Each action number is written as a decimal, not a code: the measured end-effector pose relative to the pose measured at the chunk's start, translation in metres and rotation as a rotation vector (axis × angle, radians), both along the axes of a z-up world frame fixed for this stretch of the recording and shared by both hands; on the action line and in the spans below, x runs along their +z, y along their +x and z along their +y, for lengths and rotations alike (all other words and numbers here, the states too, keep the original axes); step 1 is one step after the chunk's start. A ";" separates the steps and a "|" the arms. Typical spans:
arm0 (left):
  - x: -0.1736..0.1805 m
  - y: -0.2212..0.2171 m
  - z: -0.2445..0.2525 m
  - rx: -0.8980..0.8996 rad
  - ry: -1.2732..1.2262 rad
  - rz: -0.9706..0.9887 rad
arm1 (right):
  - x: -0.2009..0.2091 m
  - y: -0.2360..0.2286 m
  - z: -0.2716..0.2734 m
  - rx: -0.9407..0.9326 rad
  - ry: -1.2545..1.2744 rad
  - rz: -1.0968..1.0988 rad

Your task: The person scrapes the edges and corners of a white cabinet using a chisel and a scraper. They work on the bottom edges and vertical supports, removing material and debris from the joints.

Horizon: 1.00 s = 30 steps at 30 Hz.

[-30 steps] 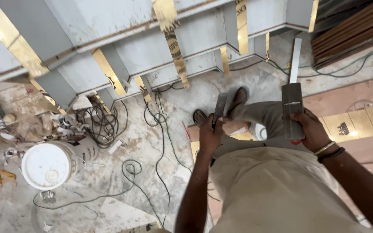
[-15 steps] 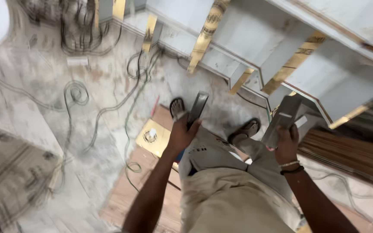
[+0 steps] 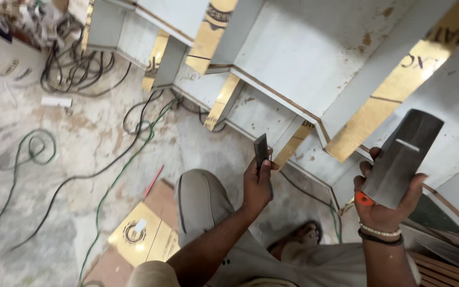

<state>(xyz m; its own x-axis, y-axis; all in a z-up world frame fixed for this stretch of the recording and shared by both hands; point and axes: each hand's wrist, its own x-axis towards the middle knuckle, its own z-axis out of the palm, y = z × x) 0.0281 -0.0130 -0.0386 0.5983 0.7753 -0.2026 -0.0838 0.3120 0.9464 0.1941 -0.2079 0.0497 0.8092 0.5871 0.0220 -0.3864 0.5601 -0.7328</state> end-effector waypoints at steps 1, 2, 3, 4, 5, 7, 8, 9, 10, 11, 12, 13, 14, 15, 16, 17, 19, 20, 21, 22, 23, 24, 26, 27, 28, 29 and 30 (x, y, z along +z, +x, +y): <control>0.001 -0.001 -0.001 -0.034 -0.003 -0.041 | -0.006 0.002 -0.003 0.026 0.053 0.007; 0.005 -0.003 -0.002 -0.069 -0.005 -0.082 | -0.011 0.006 0.002 0.066 0.139 0.029; 0.014 -0.009 -0.004 -0.064 0.016 -0.059 | -0.005 0.000 0.001 0.054 0.119 0.014; 0.022 -0.015 -0.006 -0.058 0.038 -0.037 | 0.005 -0.008 0.003 0.043 0.098 0.000; 0.025 -0.014 0.000 -0.048 0.084 -0.027 | 0.016 -0.021 0.005 -0.021 -0.001 -0.065; 0.004 -0.003 0.001 0.091 0.049 0.002 | 0.035 -0.040 0.012 -0.130 -0.120 -0.108; -0.022 0.003 0.002 0.157 0.028 0.016 | 0.038 -0.045 0.015 -0.171 -0.139 -0.087; -0.054 0.012 0.009 0.199 -0.004 0.058 | 0.040 -0.053 0.012 -0.214 -0.170 -0.056; -0.089 0.022 0.020 0.241 -0.035 0.100 | 0.037 -0.062 0.012 -0.209 -0.171 -0.124; -0.124 0.028 0.028 0.313 0.064 0.161 | 0.031 -0.068 0.017 -0.203 -0.173 -0.197; -0.144 0.033 0.038 0.385 0.164 0.219 | 0.027 -0.073 0.019 -0.198 -0.175 -0.270; -0.168 0.030 0.044 0.375 0.154 0.411 | 0.025 -0.076 0.021 -0.207 -0.161 -0.237; -0.189 0.027 0.051 0.368 0.147 0.604 | 0.020 -0.080 0.026 -0.216 -0.147 -0.204; -0.208 0.015 0.044 0.267 0.055 0.671 | 0.015 -0.092 0.020 -0.211 -0.172 -0.150; -0.224 0.005 0.037 0.164 -0.036 0.737 | 0.011 -0.101 0.014 -0.206 -0.208 -0.145; -0.238 0.002 0.038 0.081 0.392 0.801 | 0.008 -0.101 0.015 -0.210 -0.219 -0.156; -0.265 -0.018 0.003 -0.157 0.199 1.153 | 0.004 -0.096 0.024 -0.218 -0.206 -0.196; -0.273 -0.018 -0.003 -0.098 0.080 1.041 | 0.001 -0.093 0.030 -0.222 -0.182 -0.225; -0.282 -0.023 -0.012 -0.170 0.152 1.032 | -0.002 -0.095 0.030 -0.217 -0.174 -0.246; -0.290 -0.030 -0.020 -0.242 0.225 1.020 | -0.005 -0.098 0.031 -0.254 -0.229 -0.245; -0.295 -0.027 -0.022 -0.296 0.282 0.996 | -0.006 -0.098 0.037 -0.289 -0.270 -0.255; -0.299 -0.026 -0.022 -0.319 0.283 0.998 | -0.006 -0.098 0.042 -0.324 -0.312 -0.263; -0.304 -0.032 -0.030 -0.341 0.261 1.011 | -0.007 -0.101 0.051 -0.368 -0.379 -0.250; -0.305 -0.029 -0.026 -0.318 0.241 1.012 | -0.007 -0.100 0.057 -0.392 -0.401 -0.247; -0.304 -0.029 -0.023 -0.298 0.217 1.012 | -0.005 -0.099 0.060 -0.384 -0.390 -0.276; -0.301 -0.027 -0.022 -0.267 0.185 1.010 | -0.003 -0.098 0.062 -0.374 -0.380 -0.306; -0.297 -0.025 -0.020 -0.212 0.135 1.004 | 0.000 -0.098 0.062 -0.363 -0.370 -0.336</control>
